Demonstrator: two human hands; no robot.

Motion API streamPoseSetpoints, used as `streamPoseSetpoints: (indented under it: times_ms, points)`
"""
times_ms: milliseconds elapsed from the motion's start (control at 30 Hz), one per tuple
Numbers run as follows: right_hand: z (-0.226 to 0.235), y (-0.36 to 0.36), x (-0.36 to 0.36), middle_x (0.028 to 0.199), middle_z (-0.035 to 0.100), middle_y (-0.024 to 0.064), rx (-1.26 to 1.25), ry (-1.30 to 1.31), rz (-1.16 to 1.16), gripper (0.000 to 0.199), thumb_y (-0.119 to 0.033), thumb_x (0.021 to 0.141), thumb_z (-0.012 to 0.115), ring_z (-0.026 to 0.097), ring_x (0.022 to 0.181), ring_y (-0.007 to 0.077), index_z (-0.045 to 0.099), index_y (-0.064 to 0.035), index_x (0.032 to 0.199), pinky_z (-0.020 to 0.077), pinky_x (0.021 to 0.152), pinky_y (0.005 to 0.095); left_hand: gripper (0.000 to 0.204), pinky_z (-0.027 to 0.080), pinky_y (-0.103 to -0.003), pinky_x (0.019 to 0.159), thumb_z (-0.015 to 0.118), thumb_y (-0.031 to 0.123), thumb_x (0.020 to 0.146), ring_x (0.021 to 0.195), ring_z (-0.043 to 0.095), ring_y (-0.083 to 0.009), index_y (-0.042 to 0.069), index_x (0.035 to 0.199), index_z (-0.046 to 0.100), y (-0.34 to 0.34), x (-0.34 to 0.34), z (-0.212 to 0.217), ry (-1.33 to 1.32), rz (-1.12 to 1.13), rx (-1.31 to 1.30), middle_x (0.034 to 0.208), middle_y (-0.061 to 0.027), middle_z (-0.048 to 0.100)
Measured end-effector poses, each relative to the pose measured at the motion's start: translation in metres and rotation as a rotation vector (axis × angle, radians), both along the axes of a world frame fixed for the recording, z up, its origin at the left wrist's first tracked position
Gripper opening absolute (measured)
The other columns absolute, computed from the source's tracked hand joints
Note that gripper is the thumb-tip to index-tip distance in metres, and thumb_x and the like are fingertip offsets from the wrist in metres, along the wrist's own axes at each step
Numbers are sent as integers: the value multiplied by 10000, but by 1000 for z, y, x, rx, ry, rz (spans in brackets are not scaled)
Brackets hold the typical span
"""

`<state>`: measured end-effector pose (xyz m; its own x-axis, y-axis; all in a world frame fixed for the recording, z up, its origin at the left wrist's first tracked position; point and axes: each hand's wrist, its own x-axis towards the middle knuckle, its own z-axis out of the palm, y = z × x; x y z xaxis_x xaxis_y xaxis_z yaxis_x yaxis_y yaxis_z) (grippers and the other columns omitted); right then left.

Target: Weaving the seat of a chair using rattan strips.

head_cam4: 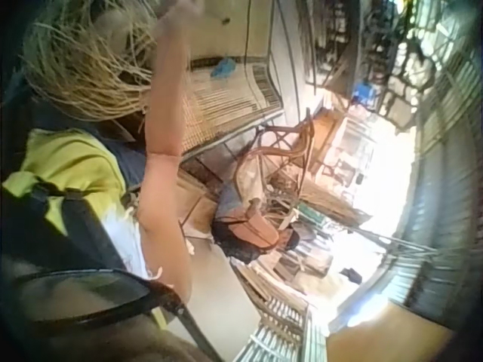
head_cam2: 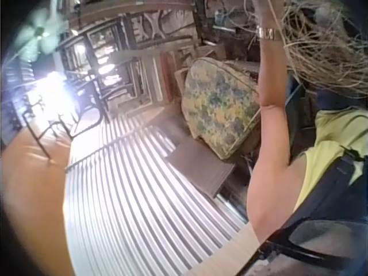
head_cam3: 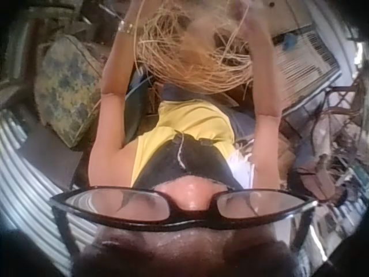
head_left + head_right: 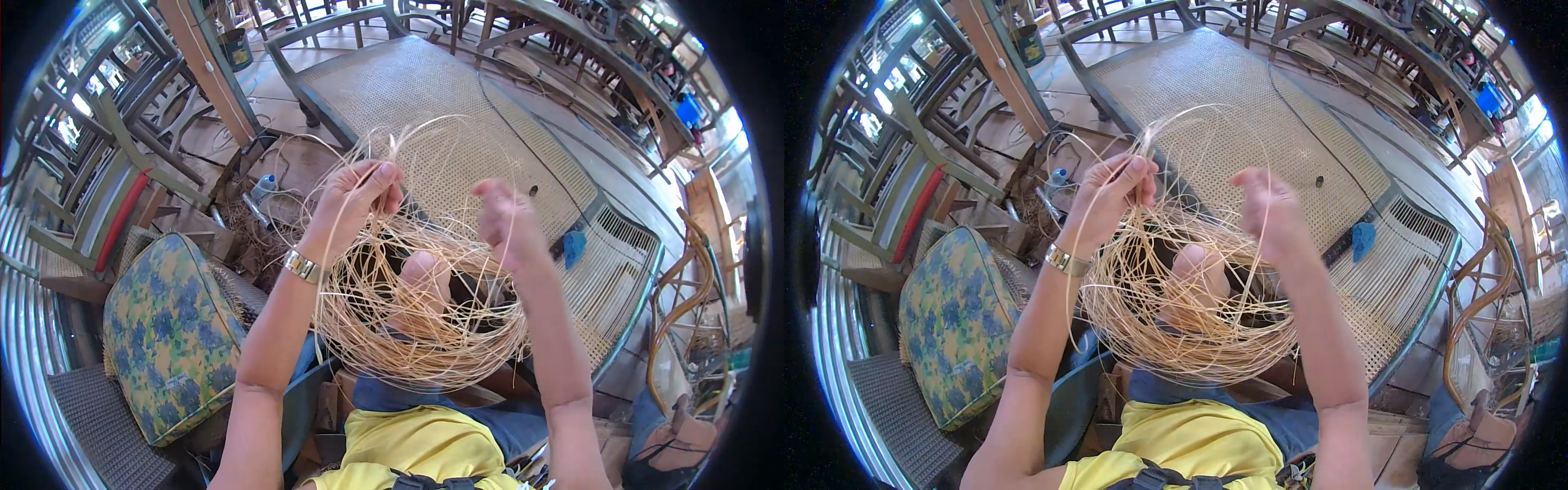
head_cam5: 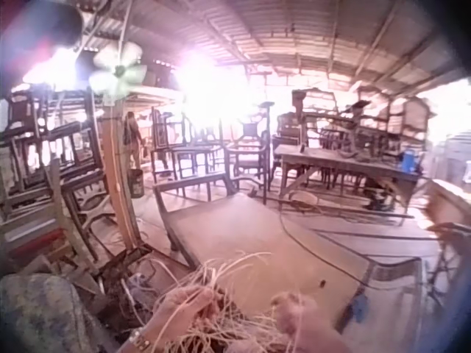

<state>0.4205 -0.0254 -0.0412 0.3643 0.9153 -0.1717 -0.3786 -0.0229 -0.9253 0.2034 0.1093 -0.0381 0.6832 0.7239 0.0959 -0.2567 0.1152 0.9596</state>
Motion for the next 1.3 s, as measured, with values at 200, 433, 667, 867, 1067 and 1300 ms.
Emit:
streamPoseSetpoints:
  times_ms: [200, 433, 667, 867, 1067, 1300]
  points:
    - [48, -15, -10, 525, 266, -82, 287, 409, -19, 181, -207, 1011, 546, 240, 424, 54, 605, -56, 928, 178, 405, 244, 217, 359, -212, 531, 596, 227, 1006, 587, 429, -44, 44, 904, 652, 24, -34, -54, 343, 100, 332, 686, 35, 562]
    - [34, -37, 30, 543, 166, -84, 505, 328, -20, 209, -268, 1007, 572, 148, 451, 61, 610, -72, 946, 152, 442, 263, 221, 375, -233, 538, 590, 211, 1008, 619, 441, -54, 13, 913, 622, 34, -18, -61, 434, 223, 299, 697, 31, 524]
    - [48, -32, 49, 1115, 644, 100, 622, 87, -253, 237, -278, 1016, 547, 557, 820, 126, 644, -72, 950, 460, 728, 246, 208, 367, -288, 515, 613, 220, 987, 546, 468, -116, 17, 942, 630, -10, 0, -35, 386, 181, 894, 622, -49, 530]
    - [26, -13, 80, 735, 494, 13, 781, 462, 16, 258, -260, 1018, 527, 433, 630, 136, 587, -90, 834, 415, 678, 292, 175, 380, -330, 505, 605, 185, 982, 509, 488, -175, 31, 899, 622, -20, 19, -24, 394, 115, 942, 593, -69, 539]
    - [13, -25, 89, 595, 310, -29, 429, -754, -446, 242, -129, 1002, 493, 266, 517, 104, 468, -93, 764, 217, 471, 284, 229, 455, -334, 530, 642, 283, 965, 539, 560, -183, 63, 902, 651, 2, -18, -53, 430, 275, 969, 642, -102, 601]
    - [-3, -108, 220, 606, 236, -38, 587, 418, -788, 138, -73, 1012, 444, 259, 513, 99, 458, -27, 883, 254, 466, 279, 231, 400, -229, 515, 569, 306, 1017, 566, 455, -86, 85, 955, 597, 91, -149, -62, 256, 553, 14, 691, 37, 497]
